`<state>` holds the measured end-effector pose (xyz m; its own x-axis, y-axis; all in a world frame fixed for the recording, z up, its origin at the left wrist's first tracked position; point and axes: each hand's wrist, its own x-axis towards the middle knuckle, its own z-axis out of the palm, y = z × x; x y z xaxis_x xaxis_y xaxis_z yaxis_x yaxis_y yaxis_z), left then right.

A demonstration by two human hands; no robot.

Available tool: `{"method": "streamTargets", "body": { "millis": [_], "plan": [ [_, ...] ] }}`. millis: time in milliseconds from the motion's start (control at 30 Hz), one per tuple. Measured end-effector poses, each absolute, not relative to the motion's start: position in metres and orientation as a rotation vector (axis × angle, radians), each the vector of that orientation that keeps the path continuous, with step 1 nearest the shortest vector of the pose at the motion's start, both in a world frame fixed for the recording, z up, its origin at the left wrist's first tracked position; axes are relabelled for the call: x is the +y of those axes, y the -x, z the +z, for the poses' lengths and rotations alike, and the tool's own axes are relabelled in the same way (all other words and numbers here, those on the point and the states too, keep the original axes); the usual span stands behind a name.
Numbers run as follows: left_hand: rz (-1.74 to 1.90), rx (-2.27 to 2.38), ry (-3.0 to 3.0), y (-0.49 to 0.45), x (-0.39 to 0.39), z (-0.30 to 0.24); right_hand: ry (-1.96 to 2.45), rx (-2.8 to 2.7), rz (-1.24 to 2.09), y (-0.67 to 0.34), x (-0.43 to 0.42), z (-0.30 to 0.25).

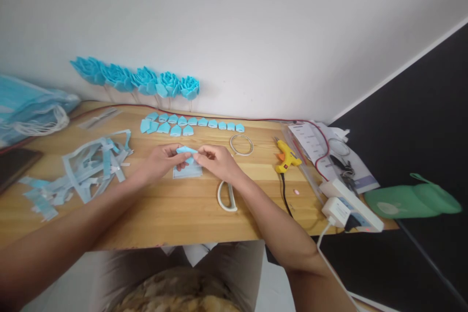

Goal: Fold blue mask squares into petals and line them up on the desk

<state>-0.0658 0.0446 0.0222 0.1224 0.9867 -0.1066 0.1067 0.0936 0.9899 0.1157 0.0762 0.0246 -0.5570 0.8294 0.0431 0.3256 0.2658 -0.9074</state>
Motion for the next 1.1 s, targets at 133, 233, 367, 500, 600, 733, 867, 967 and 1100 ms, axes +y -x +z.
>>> {"method": "streamTargets", "body": {
  "millis": [133,233,367,500,600,733,867,967,1100],
  "plan": [
    [0.996,1.222,-1.265,0.065,0.044,0.024,1.061,-2.027,1.198,-0.114,0.074,0.021],
    [1.021,1.178,-1.209,0.065,0.044,0.021,1.046,-1.976,1.155,-0.112,0.074,0.022],
    [1.038,1.131,-1.166,0.066,0.045,0.016,1.044,-1.931,1.143,-0.111,0.073,0.022],
    [1.026,1.19,-1.228,0.066,0.045,0.016,1.077,-1.961,1.134,-0.111,0.072,0.019],
    [1.062,1.243,-1.245,0.067,0.044,0.018,1.073,-1.972,1.142,-0.117,0.078,0.024],
    [1.142,1.28,-1.191,0.069,0.045,0.018,1.116,-1.789,0.967,-0.139,0.093,0.038],
    [1.161,1.276,-1.116,0.069,0.047,0.017,1.278,-1.998,0.525,-0.166,0.092,0.042],
    [1.162,1.286,-1.117,0.068,0.045,0.02,1.36,-2.209,0.282,-0.178,0.082,0.032],
    [1.156,1.303,-1.131,0.067,0.043,0.023,1.412,-2.285,0.215,-0.184,0.072,0.018]
  ]
}}
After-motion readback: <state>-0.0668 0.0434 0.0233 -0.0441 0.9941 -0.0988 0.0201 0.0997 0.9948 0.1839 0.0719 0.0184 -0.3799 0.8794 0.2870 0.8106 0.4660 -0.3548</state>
